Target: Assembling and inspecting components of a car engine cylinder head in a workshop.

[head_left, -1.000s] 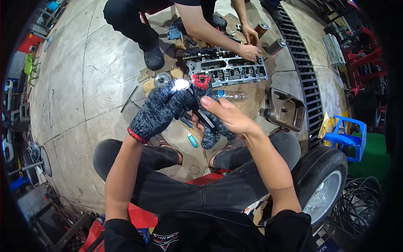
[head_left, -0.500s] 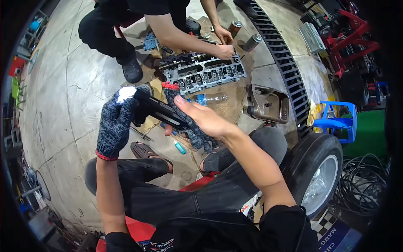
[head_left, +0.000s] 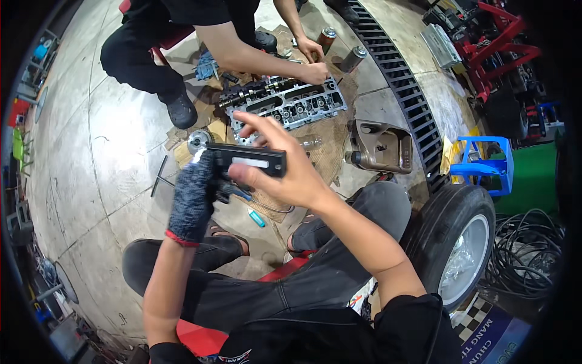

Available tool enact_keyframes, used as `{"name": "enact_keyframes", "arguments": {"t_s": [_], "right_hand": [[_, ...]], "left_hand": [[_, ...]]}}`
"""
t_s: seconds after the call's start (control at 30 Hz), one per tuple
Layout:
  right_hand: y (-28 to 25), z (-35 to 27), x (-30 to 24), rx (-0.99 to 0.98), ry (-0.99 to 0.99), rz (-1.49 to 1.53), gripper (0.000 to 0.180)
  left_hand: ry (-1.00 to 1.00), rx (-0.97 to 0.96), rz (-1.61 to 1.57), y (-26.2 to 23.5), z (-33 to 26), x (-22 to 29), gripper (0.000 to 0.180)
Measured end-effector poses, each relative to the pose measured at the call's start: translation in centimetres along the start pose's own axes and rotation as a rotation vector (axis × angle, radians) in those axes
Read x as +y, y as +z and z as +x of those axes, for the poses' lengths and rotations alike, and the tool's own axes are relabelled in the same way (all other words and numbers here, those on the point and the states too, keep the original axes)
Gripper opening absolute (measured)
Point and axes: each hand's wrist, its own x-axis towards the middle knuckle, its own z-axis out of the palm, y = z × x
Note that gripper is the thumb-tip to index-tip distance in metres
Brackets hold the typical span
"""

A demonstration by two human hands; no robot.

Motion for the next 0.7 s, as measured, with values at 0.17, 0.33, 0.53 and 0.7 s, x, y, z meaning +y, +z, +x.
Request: {"name": "enact_keyframes", "arguments": {"t_s": [0.17, 0.33, 0.53, 0.7], "right_hand": [[-3.0, 0.6, 0.6, 0.364, -0.204, -0.29, 0.015], [-10.6, -0.2, -1.4, 0.76, -0.076, -0.497, 0.021], [-11.6, -1.7, -4.4, 0.868, 0.044, -0.261, 0.025], [-13.6, -2.1, -2.1, 0.841, 0.062, -0.139, 0.023]], "left_hand": [[-0.191, -0.283, -0.119, 3.0, 0.2, -1.0, 0.033], [0.342, -0.534, 1.121, 5.9, -2.6, -0.3, 0.041], [0.532, -0.619, 1.495, 5.0, -7.0, -2.4, 0.042], [0.33, -0.51, 1.669, 6.0, -8.2, -1.5, 0.043]]}}
